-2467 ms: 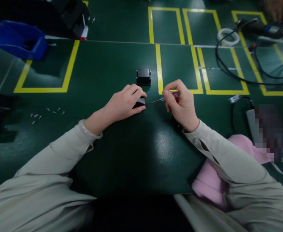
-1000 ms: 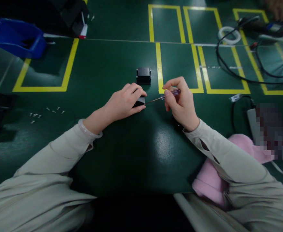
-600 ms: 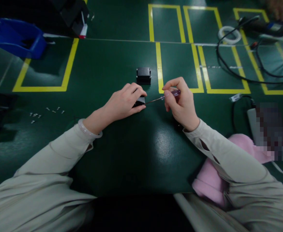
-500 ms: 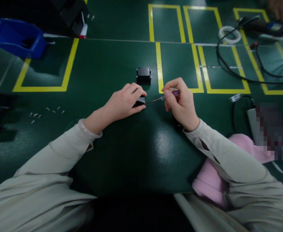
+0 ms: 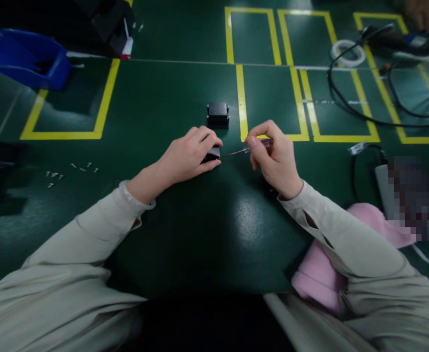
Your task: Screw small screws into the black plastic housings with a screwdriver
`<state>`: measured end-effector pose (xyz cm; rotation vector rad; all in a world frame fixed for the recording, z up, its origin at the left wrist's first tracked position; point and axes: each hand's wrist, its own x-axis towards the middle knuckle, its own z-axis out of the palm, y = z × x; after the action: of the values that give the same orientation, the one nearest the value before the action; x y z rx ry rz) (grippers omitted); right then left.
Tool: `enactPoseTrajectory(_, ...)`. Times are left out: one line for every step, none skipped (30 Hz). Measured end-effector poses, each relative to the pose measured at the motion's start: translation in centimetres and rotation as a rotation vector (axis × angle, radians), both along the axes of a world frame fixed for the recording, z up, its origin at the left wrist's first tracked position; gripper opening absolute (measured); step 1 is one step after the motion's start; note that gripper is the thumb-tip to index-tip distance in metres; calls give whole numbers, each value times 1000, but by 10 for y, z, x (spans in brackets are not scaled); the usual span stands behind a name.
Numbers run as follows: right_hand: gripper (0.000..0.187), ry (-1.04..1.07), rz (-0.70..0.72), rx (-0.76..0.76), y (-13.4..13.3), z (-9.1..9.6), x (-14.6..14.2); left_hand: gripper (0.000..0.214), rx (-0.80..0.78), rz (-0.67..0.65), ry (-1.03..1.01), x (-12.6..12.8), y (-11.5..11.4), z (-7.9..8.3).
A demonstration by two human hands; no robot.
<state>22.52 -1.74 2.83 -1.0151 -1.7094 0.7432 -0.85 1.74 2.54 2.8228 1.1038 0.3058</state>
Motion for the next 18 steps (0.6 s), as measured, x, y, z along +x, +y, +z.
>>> enactPoseTrajectory(14,5,2,-1,0,0,0,37,-3,0,0,0,0,0)
enactPoseTrajectory(11,15,7,0,0,-1,0,37,-5,2,1,0,0,0)
enactPoseTrajectory(8,26,13,3,1,-2,0,37,-6,3,3,0,0,0)
enactPoseTrajectory(6,35,20,6,1,-3,0,37,-6,3,6,0,0,0)
enactPoseTrajectory(4,42,28,9,1,-4,0,37,-5,3,7,0,0,0)
enactPoseTrajectory(4,47,33,13,2,-4,0,37,-3,2,9,0,0,0)
enactPoseTrajectory(4,48,35,15,2,-5,1,37,-1,0,11,0,0,0)
enactPoseTrajectory(4,47,31,16,2,-4,1,37,0,0,12,0,0,0)
enactPoseTrajectory(5,41,25,15,1,-4,0,37,0,1,13,-1,0,0)
enactPoseTrajectory(7,31,18,14,1,-3,0,37,0,3,13,-1,-1,0)
enactPoseTrajectory(10,17,9,12,1,-2,0,37,0,5,13,-1,-1,0)
enactPoseTrajectory(13,3,2,11,1,-1,0,37,-1,7,13,0,-1,0)
enactPoseTrajectory(14,-6,-3,10,0,-1,0,37,-1,8,13,0,-1,0)
enactPoseTrajectory(15,-7,-3,9,0,0,0,37,-1,9,12,0,-1,0)
enactPoseTrajectory(15,-1,-1,6,0,0,0,37,-2,8,12,0,-1,0)
enactPoseTrajectory(14,9,4,5,0,-1,0,37,-2,8,12,0,-1,0)
enactPoseTrajectory(13,19,9,5,0,-1,0,37,-3,7,12,0,0,0)
enactPoseTrajectory(12,26,12,7,0,-2,0,37,-5,7,12,0,0,0)
